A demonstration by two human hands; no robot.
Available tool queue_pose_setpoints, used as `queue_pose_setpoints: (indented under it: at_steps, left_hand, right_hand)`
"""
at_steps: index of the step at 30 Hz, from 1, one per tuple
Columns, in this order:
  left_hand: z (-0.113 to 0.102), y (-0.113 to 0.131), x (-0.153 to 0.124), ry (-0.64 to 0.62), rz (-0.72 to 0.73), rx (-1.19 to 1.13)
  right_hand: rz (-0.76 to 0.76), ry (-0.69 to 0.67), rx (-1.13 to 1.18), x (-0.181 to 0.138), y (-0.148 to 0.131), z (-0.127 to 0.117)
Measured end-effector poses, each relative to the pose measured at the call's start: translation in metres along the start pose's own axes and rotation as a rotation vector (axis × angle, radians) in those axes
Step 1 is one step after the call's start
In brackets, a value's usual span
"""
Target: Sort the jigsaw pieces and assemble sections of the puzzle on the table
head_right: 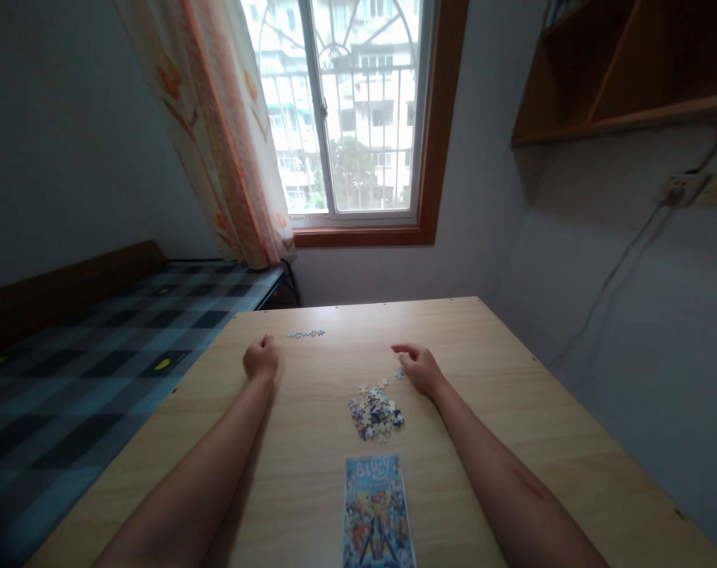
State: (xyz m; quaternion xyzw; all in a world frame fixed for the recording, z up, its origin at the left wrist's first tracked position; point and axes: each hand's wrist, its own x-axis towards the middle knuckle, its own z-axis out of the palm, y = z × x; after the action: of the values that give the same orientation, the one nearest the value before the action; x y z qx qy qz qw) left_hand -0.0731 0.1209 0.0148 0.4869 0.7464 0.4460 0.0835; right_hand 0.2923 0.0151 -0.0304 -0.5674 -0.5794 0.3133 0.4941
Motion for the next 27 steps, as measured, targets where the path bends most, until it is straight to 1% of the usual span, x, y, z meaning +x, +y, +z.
queue_pose_setpoints:
  at_steps: [3,6,8,16,21,27]
  left_hand:
    - [-0.002,-0.001,-0.024,-0.042,0.033,-0.022]
    - [-0.005,-0.002,-0.043,-0.120,0.091,-0.050]
    - [-0.008,-0.001,-0.050,-0.160,0.122,-0.060]
    - [-0.009,0.003,-0.054,-0.212,0.158,-0.024]
    - [-0.010,0.000,-0.057,-0.218,0.158,-0.007]
    - [-0.010,-0.001,-0.058,-0.227,0.164,-0.009]
  right_hand:
    - [0.000,0.031,0.008,0.000,0.003,-0.002]
    - [-0.017,0.008,0.005,0.000,0.003,-0.002]
    - [-0.035,-0.017,0.001,0.000,0.004,0.000]
    - [-0.072,-0.115,-0.068,-0.002,0.006,0.002]
    - [-0.107,-0.114,-0.146,-0.008,0.005,-0.001]
    - [-0.154,-0.093,-0.249,-0.017,0.000,-0.011]
